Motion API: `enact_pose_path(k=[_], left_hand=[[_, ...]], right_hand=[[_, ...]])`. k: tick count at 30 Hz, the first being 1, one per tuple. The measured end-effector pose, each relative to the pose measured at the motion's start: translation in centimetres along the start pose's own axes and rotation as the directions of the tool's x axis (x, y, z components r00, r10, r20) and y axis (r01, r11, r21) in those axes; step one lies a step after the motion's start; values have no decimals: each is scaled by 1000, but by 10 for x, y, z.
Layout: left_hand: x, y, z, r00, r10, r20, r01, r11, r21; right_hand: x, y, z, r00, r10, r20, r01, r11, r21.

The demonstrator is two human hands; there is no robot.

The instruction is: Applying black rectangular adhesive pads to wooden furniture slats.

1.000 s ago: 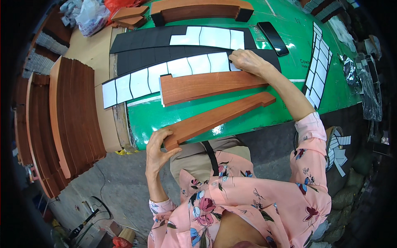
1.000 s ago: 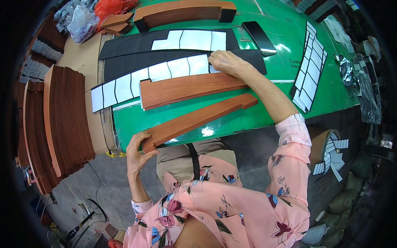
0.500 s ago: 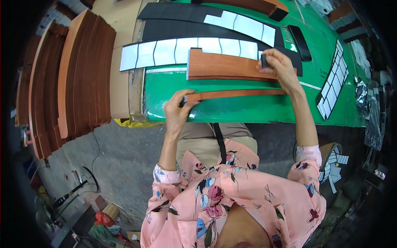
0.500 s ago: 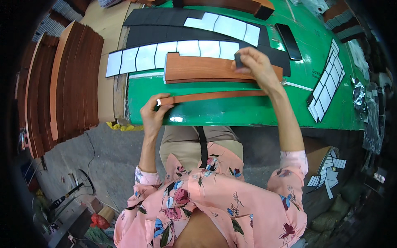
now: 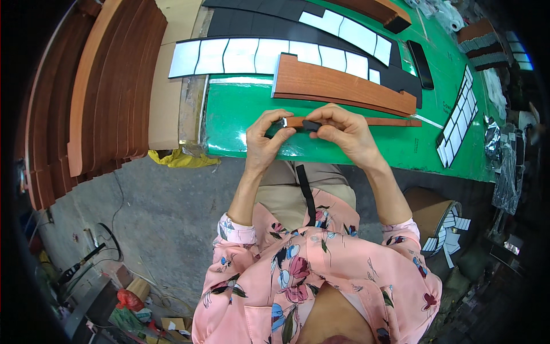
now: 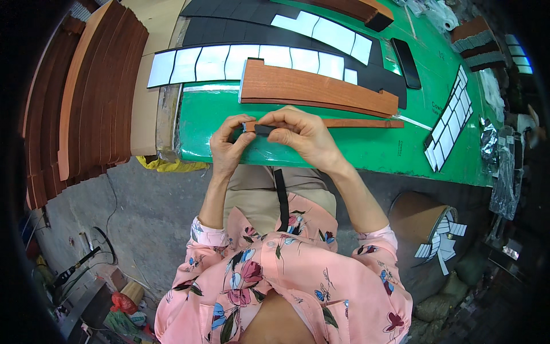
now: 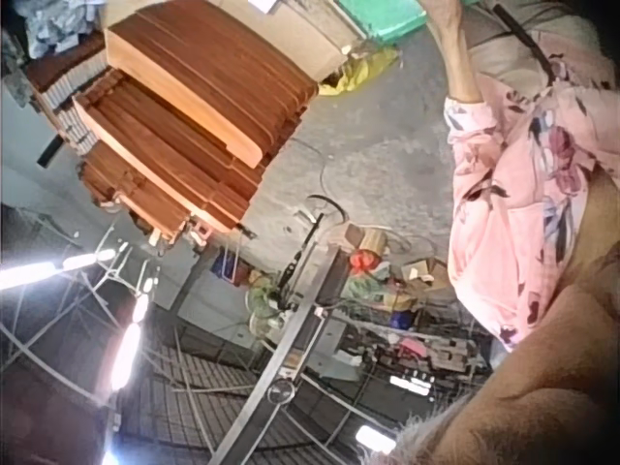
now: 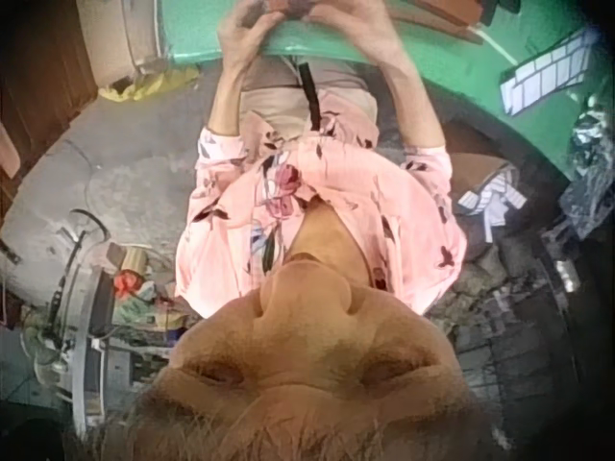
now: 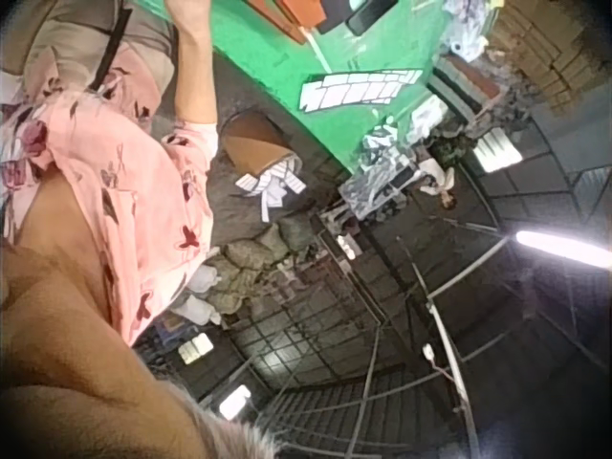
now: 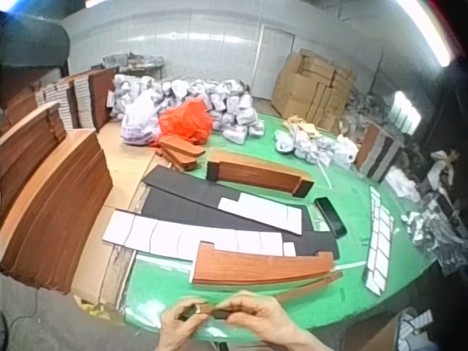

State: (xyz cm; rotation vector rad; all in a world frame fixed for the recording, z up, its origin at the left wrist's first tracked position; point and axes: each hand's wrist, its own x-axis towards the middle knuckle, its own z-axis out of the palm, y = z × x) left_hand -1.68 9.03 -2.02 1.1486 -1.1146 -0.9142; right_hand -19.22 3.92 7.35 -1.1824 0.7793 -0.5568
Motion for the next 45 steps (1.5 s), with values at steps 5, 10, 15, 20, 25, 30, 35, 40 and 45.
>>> enact_pose_path(k=[5, 10, 15, 20, 25, 30, 35, 40, 45], left_hand=[[0, 1, -2, 998, 66, -4, -66, 998, 15], [1, 1, -2, 997, 80, -17, -79, 996, 33], [1, -2, -1, 994, 103, -23, -103, 994, 34], [0, -2, -1, 992, 126, -31, -125, 991, 44], [0, -1, 0, 991, 129, -35, -126, 990, 62], [0, -1, 0, 992, 123, -39, -120, 991, 59], [1, 2, 1, 991, 116, -72, -113, 992, 46], [-2, -1, 0, 989, 135, -63, -131, 989, 65], [0, 1, 4, 989, 141, -49, -138, 988, 65]], right_hand=[[12, 12, 14, 817, -577, -7, 358, 516, -778], [15, 14, 26, 838, -543, -59, 270, 507, -818], [16, 20, 29, 816, -576, -52, 253, 436, -864], [16, 20, 31, 805, -590, -58, 245, 420, -874], [16, 21, 32, 797, -601, -60, 239, 405, -883], [16, 23, 32, 796, -603, -60, 231, 394, -890], [17, 23, 33, 785, -617, -54, 235, 377, -896], [15, 23, 36, 799, -598, -63, 228, 399, -888], [15, 23, 26, 782, -621, -48, 231, 361, -903]])
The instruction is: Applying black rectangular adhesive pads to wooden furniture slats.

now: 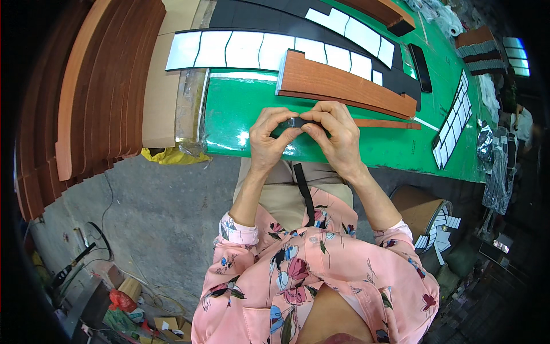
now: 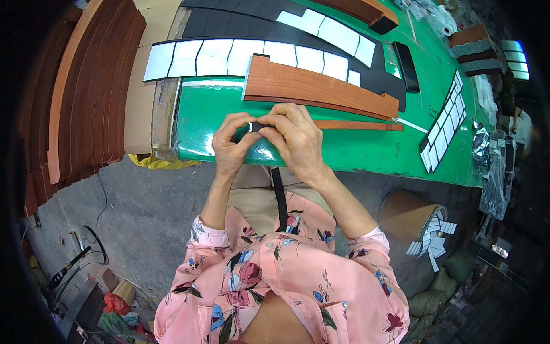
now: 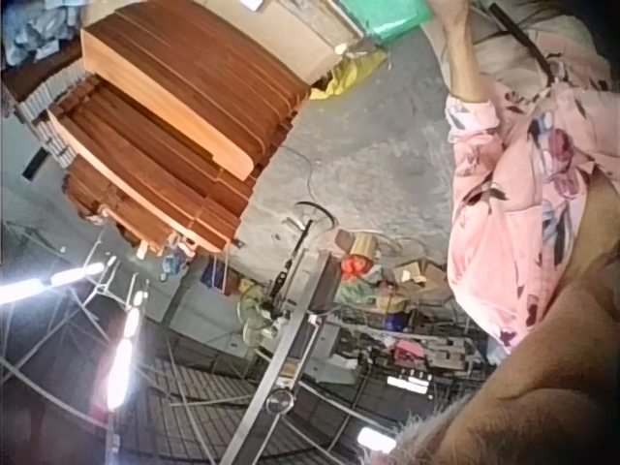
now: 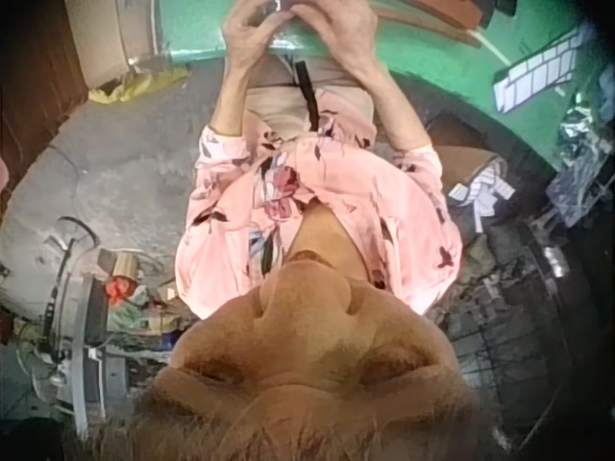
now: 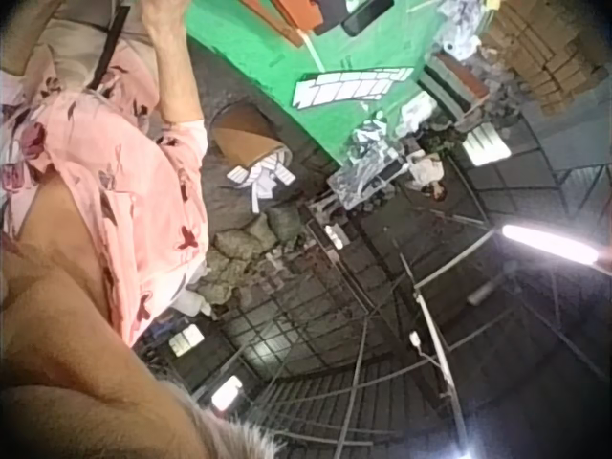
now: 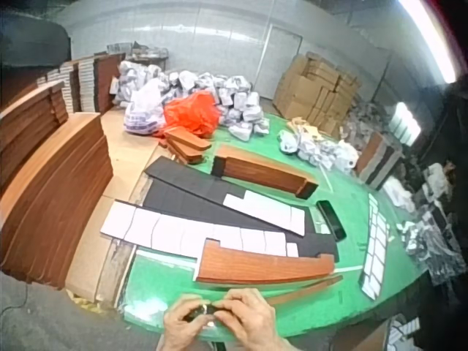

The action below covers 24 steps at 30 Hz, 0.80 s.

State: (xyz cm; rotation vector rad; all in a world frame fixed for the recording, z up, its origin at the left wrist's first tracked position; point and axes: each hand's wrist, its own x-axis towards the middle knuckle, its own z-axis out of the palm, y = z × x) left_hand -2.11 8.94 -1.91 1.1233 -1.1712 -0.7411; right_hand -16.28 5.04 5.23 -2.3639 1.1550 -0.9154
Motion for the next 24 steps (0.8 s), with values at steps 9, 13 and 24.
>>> enact_pose_path(k=[9, 13, 24], left_hand=[[1, 7, -2, 998, -31, -49, 33, 999, 36], [-5, 3, -12, 891, 454, 7, -405, 789, 461], [-14, 19, -1, 864, 503, -3, -431, 744, 510]], right_hand=[[2, 12, -15, 995, -88, 52, 83, 992, 92], [-11, -1, -2, 979, -192, 70, 194, 981, -28], [-30, 18, -6, 975, -166, 147, 153, 983, 99]])
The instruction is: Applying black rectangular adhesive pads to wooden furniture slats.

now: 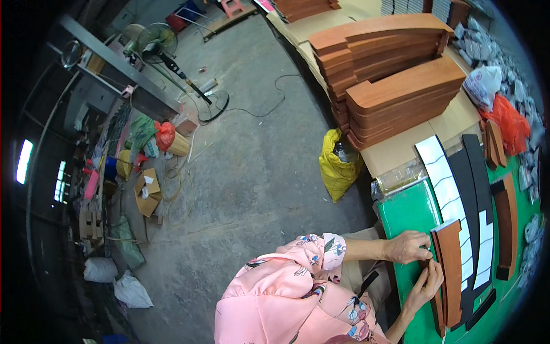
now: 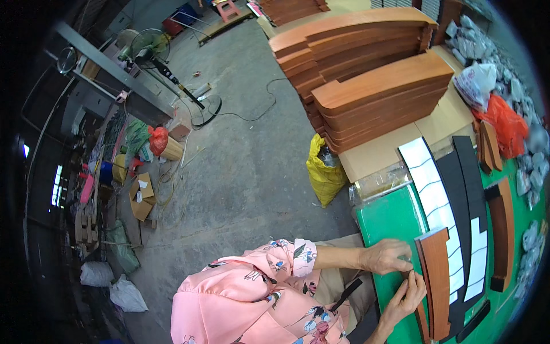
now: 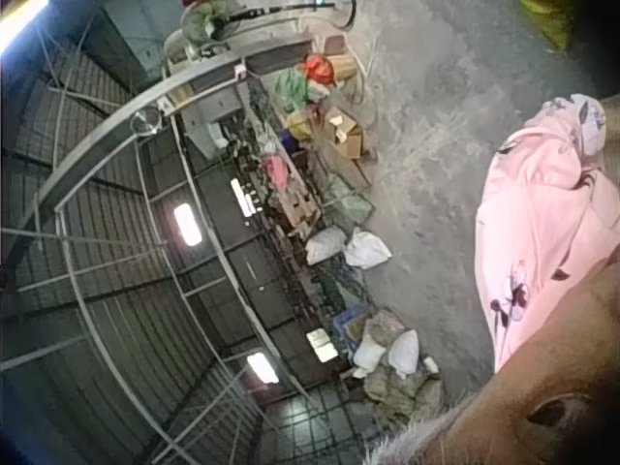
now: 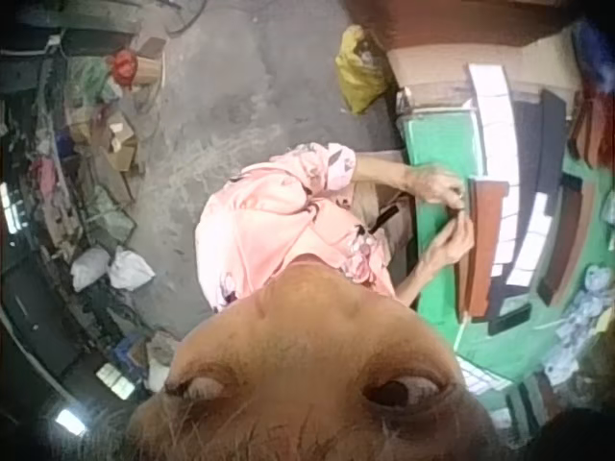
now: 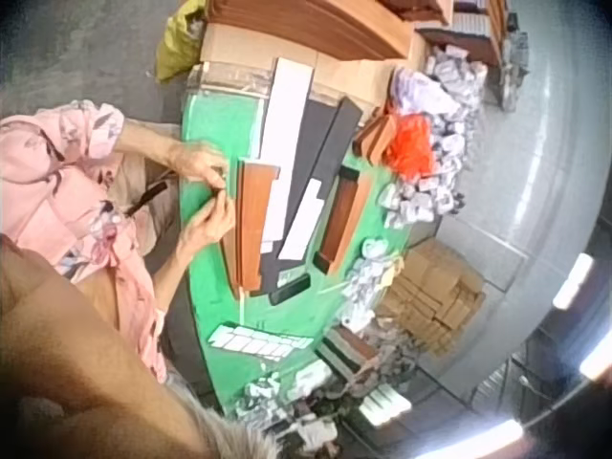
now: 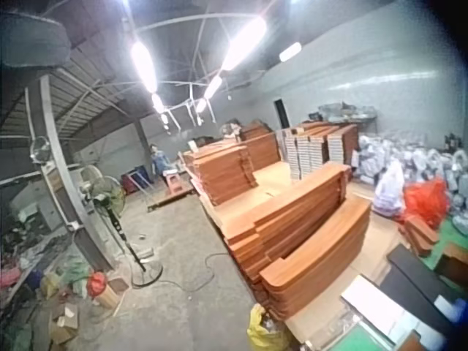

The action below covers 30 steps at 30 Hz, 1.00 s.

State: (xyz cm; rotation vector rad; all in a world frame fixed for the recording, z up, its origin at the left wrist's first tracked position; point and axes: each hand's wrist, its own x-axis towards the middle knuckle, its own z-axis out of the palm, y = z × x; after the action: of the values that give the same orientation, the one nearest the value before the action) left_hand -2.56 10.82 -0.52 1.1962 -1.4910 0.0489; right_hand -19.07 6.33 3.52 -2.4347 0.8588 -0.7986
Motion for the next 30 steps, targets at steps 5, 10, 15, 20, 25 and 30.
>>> enact_pose_path(k=[5, 10, 15, 20, 25, 30], left_hand=[[7, 12, -4, 998, 4, 63, -5, 1000, 14], [4, 3, 10, 993, -16, 117, 0, 991, 133], [13, -20, -21, 978, 25, 206, -68, 977, 202], [20, -9, -34, 969, -71, 235, -6, 950, 314], [28, 39, 16, 926, 152, 346, -304, 843, 443], [31, 63, 59, 864, 130, 487, -267, 937, 225]], right_hand=[[1, 3, -6, 998, -61, -30, 59, 997, -54], [-4, 4, -17, 998, 46, 33, -45, 999, -27], [2, 4, -24, 998, 2, -63, -9, 993, -119], [-8, 23, -34, 999, -38, -35, 38, 999, 12], [-21, 41, -57, 990, -27, -136, 30, 999, 19], [-9, 63, -87, 994, 9, -108, -3, 998, 55]])
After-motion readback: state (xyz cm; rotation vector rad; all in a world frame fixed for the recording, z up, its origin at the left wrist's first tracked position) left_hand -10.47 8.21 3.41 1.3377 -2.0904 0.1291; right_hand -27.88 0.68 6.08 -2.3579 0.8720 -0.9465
